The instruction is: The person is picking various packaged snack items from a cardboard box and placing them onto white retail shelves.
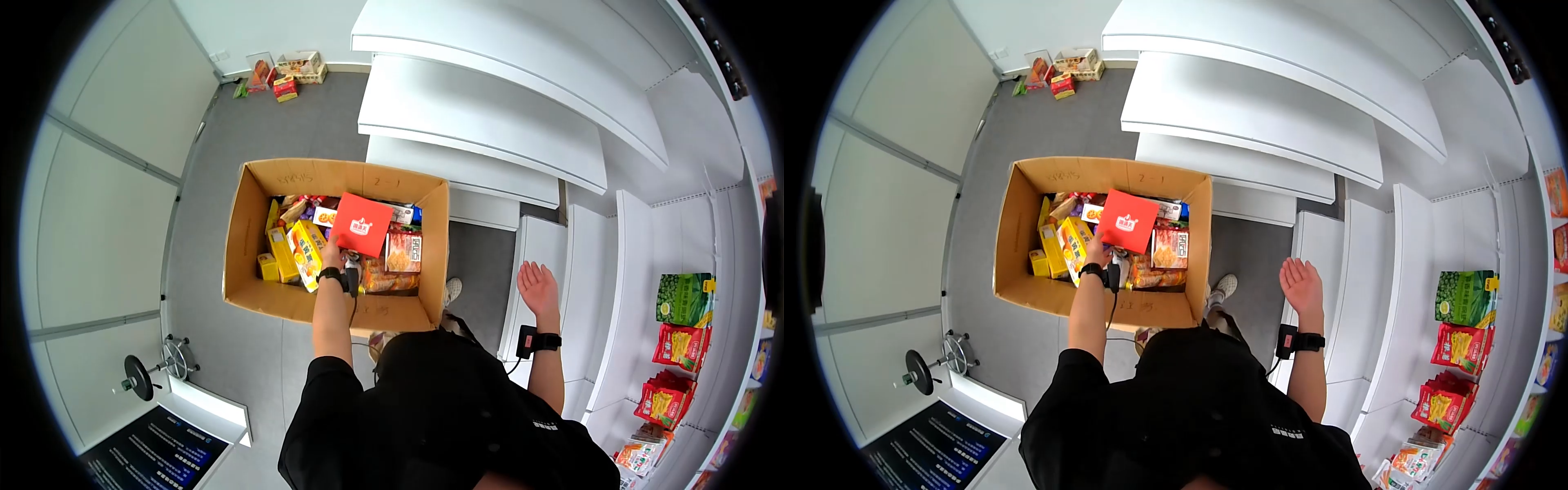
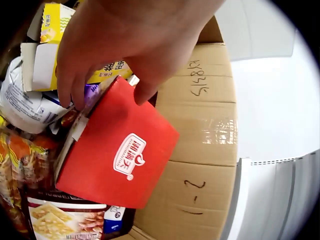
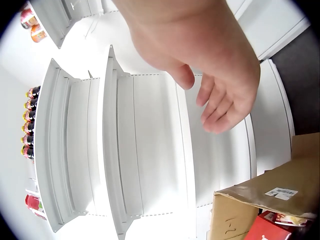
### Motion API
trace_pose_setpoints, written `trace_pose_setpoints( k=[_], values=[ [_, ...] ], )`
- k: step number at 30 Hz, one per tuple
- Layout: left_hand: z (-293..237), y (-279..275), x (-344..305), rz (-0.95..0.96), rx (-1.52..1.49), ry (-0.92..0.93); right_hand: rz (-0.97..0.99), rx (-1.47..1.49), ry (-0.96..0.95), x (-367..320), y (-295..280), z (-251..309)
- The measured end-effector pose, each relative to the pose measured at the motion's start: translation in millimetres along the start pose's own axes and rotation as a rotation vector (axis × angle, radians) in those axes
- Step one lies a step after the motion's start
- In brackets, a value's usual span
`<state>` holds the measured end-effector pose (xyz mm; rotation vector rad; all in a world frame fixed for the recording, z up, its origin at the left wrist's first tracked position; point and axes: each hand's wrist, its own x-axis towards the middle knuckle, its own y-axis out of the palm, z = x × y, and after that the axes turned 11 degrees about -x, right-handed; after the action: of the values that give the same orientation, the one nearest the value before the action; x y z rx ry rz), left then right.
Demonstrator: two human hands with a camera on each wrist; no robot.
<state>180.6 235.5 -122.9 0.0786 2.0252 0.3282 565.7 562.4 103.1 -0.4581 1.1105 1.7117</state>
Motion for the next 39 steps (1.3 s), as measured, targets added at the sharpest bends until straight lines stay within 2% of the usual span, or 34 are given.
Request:
trace_pose_setpoints(
  k=[5, 8, 9, 12, 13, 15, 17, 18, 20, 24, 29, 32, 33, 34, 38, 39],
  values=[
    [-6, 12, 1, -0.081, 0.027, 0.083, -0.032, -0.009, -0.026, 0, -7, 12],
    [-7, 10, 23, -0.009, 0.228, 0.056, -0.051, -0.008, -0.046, -5, -12, 14],
    [10, -19, 106, -0.051, 0.290, 0.164, -0.062, -0.005, -0.044, -7, -13, 14],
    [10, 7, 91, -0.320, 0.338, 0.299, -0.077, 0.012, -0.042, -3, -18, 11],
    [8, 8, 90, -0.328, 0.332, 0.328, -0.081, 0.021, -0.039, -2, -20, 9],
    [4, 1, 90, -0.148, 0.237, 0.305, -0.077, 0.025, -0.032, -1, -23, 5],
    [-5, 5, 52, 0.003, 0.223, 0.245, -0.065, 0.014, -0.029, 0, -20, 2],
    [-18, 15, 13, -0.046, 0.377, 0.156, -0.058, 0.015, -0.022, 0, -19, 1],
    [-20, 16, -6, 0.058, 0.290, 0.152, -0.045, 0.014, -0.010, 4, -15, -1],
    [-21, 16, -30, 0.081, 0.308, 0.114, -0.012, 0.015, 0.003, 10, -10, -5],
    [-10, -3, -15, 0.066, 0.283, 0.081, 0.033, 0.015, 0.008, 11, -6, -6],
    [-10, -15, 2, 0.254, 0.239, 0.064, 0.032, 0.038, 0.020, 16, -13, -8],
    [-12, -8, -8, 0.359, 0.173, 0.045, 0.041, 0.033, 0.021, 14, -15, -9],
    [-26, 17, -67, 0.226, 0.289, 0.081, 0.048, 0.028, 0.018, 13, -15, -10],
    [-34, 48, -108, 0.385, 0.308, 0.149, 0.093, 0.057, 0.017, 11, -28, -13],
    [-32, 64, -152, 0.339, 0.281, 0.239, 0.085, 0.063, 0.011, 8, -32, -14]
  ],
)
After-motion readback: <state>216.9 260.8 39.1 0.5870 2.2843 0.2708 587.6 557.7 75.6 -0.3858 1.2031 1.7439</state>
